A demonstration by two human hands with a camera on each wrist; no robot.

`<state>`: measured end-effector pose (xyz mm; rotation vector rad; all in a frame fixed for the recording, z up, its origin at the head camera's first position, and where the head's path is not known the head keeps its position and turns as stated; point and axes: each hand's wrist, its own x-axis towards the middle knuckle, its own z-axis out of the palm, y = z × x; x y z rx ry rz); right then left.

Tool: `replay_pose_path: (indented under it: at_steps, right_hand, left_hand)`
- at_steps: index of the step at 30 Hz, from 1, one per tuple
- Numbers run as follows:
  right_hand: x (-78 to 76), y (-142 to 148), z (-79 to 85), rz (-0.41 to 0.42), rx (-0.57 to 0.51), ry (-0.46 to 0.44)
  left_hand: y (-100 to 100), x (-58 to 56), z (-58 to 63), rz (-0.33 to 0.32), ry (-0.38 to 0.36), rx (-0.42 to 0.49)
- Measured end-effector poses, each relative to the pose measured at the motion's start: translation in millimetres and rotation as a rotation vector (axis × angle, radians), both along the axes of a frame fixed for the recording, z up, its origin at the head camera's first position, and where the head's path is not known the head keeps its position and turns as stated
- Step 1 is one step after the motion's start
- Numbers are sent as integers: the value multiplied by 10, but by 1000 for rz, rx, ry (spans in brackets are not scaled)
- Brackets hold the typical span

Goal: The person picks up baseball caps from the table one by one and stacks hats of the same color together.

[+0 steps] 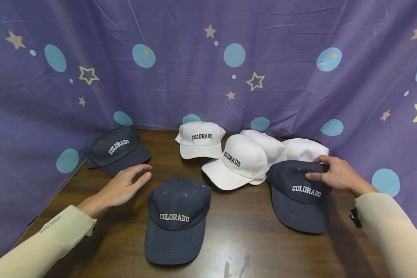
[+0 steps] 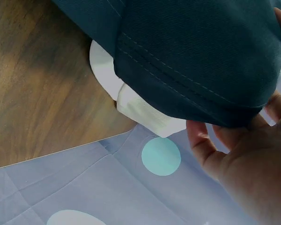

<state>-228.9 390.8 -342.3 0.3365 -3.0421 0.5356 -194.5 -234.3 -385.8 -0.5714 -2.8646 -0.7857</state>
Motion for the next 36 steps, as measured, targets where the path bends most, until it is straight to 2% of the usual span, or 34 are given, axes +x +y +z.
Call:
replay_pose_path:
  at_steps: [10, 22, 36]
  right_hand:
    - [128, -57, 121, 8, -50, 2]
    - [284, -128, 235, -20, -83, 24]
    - [479, -425, 359, -27, -192, 19]
  left_hand:
    - [-2, -4, 10, 1, -4, -4]
    - [-5, -3, 22, 2, -2, -5]
    - [-19, -6, 23, 5, -2, -16]
